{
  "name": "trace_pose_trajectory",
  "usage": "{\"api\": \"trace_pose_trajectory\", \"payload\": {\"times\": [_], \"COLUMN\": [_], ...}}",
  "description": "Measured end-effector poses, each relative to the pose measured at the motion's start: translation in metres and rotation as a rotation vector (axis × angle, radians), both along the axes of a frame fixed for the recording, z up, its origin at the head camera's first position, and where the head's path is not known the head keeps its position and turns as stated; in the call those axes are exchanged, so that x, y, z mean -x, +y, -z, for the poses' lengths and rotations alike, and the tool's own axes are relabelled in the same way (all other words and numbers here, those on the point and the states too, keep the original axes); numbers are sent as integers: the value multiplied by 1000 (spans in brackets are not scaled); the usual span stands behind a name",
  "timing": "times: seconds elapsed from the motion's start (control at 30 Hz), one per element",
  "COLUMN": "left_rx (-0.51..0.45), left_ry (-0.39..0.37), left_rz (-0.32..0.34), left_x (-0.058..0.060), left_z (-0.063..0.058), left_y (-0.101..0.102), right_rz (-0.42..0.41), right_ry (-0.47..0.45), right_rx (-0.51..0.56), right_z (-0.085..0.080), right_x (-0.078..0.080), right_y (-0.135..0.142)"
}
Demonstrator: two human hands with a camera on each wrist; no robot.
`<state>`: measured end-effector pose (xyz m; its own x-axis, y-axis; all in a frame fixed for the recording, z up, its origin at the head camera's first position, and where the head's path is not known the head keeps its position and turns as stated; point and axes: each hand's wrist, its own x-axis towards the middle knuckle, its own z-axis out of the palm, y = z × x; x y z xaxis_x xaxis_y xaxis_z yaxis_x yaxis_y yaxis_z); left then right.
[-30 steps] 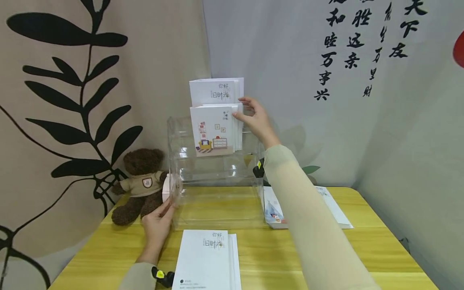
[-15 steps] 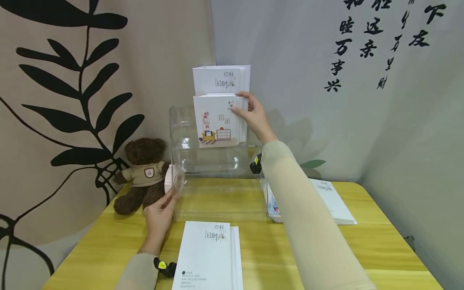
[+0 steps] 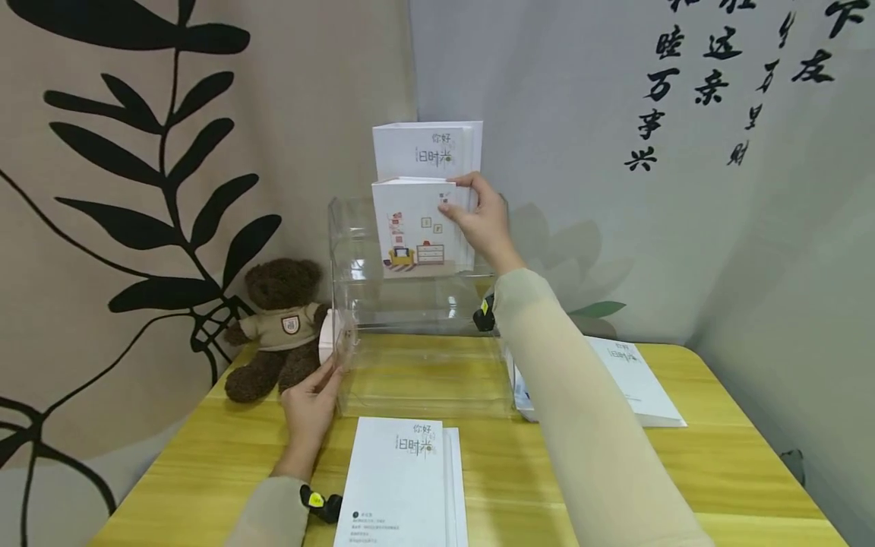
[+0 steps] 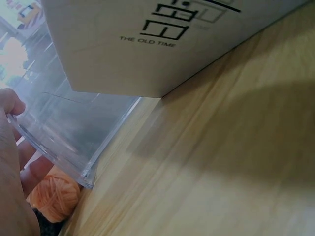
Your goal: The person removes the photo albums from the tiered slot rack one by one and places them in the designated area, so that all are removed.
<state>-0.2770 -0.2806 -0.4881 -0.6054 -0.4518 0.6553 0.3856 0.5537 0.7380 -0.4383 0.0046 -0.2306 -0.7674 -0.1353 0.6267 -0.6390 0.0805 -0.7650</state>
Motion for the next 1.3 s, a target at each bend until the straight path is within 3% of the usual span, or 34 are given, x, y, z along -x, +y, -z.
{"api": "trace_pose_trajectory", "payload": {"times": [0.07,0.2,0.37,0.43,0.5,0.57,0.67,0.77,1.07,1.3], "left_rx": [1,9,14,8,12,16,43,51,11,22], "left_ry": [6,7,13,12,9,9,22,33,-8,-24], "left_rz": [0,-20,-47,-38,-30,-22,-30,-29,-23,-52], "left_x": [0,-1,0,1,2,2,2,3,1,2], "left_z": [1,1,2,1,1,1,1,2,2,1], "left_y": [1,1,-1,-1,-2,-2,-2,-3,-1,-3], "right_rz": [44,37,-4,-19,-32,-42,-82,-112,-108,-106], "right_ry": [52,174,506,631,679,650,523,440,375,465], "right_rx": [-25,-67,-171,-139,-59,47,206,300,387,369], "right_z": [-1,-6,-20,-25,-28,-26,-18,-11,0,23], "right_x": [-5,-19,-42,-52,-64,-77,-93,-101,-108,-125], "right_y": [-4,-15,-32,-35,-36,-34,-29,-24,-9,-2]}}
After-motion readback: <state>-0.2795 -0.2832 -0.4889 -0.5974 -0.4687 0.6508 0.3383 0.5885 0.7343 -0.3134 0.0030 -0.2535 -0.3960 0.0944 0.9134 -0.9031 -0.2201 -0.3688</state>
